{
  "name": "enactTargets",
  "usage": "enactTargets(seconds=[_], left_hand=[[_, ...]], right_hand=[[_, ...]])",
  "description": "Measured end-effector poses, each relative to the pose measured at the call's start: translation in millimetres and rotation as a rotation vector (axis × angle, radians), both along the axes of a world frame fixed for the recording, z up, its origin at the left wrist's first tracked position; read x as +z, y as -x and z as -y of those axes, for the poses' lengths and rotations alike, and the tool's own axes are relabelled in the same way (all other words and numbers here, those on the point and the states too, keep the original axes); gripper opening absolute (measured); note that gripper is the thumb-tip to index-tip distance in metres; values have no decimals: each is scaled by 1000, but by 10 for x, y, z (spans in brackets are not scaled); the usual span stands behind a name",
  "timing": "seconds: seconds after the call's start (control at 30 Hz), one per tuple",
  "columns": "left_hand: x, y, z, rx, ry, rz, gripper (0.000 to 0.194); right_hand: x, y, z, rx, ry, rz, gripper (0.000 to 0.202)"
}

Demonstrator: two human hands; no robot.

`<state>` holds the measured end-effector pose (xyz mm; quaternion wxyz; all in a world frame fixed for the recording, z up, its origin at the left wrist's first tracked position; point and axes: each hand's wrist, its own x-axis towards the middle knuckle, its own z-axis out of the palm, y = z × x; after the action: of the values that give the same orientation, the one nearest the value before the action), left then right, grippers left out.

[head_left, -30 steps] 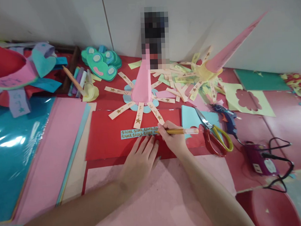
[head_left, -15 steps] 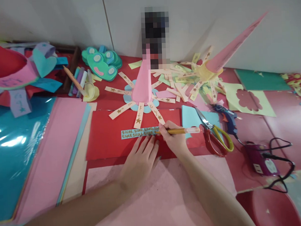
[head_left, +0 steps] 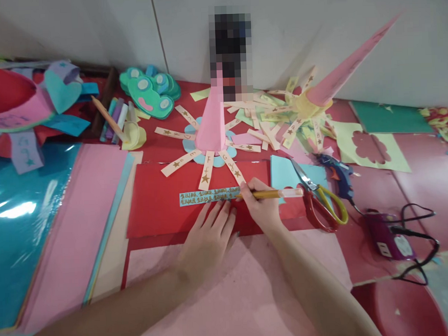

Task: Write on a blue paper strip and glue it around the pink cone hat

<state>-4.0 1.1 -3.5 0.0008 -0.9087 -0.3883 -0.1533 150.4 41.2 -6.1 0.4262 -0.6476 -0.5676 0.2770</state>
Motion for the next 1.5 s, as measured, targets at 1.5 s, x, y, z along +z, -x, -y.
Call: enactTargets(seconds=[1.5], left_hand=[[12, 3, -15, -3, 15, -5, 34]], right_hand=[[0, -6, -3, -52, 9, -37, 37]])
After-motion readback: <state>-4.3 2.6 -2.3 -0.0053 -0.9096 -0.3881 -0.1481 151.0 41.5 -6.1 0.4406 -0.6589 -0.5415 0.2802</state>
